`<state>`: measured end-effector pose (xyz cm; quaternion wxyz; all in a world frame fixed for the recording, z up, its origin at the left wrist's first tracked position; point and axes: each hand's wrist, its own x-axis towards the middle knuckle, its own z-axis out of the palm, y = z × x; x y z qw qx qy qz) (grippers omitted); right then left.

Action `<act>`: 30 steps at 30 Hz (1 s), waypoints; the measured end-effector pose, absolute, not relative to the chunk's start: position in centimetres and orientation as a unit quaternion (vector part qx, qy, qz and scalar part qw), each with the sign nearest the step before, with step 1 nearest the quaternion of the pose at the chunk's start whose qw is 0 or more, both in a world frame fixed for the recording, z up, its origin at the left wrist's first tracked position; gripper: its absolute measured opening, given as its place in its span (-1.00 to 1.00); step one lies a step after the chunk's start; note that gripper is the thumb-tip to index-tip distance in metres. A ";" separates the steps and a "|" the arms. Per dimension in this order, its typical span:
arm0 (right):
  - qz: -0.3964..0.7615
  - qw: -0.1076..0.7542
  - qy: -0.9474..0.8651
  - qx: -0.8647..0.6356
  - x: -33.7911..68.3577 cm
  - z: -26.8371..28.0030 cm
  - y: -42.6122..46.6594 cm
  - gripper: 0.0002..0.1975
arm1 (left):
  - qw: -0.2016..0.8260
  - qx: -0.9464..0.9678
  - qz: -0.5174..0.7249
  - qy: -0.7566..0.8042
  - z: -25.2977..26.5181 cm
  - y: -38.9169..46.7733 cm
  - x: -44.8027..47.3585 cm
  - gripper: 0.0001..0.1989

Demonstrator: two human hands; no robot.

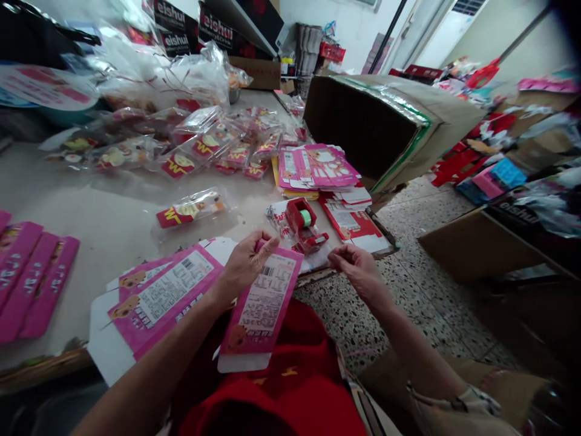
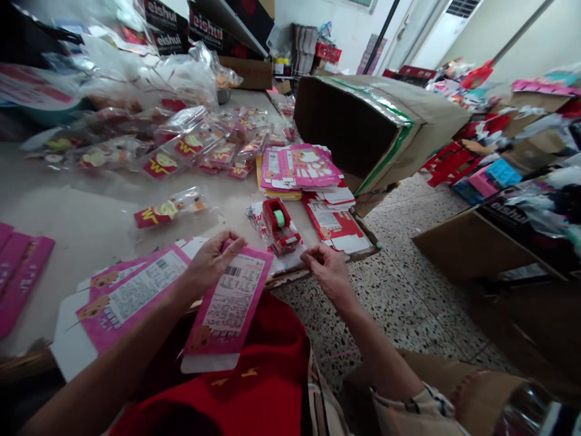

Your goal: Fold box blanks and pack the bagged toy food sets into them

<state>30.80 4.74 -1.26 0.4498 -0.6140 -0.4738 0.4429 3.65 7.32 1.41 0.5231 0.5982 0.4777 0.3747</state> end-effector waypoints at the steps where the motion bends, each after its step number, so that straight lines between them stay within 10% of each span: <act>1: 0.437 0.428 -0.497 -0.616 31.2 -1.0 4.9 -0.63 | 0.543 0.594 0.372 0.463 1.3 7.5 3.8 -0.63; 14: 0.513 0.561 -0.395 -0.515 27.9 4.8 4.1 -0.70 | 0.406 0.752 0.331 0.400 3.4 6.5 6.2 -0.47; 30: 0.499 0.538 -0.353 -0.581 27.4 -1.8 4.4 -0.54 | 0.402 0.784 0.292 0.372 2.7 7.2 9.0 -0.53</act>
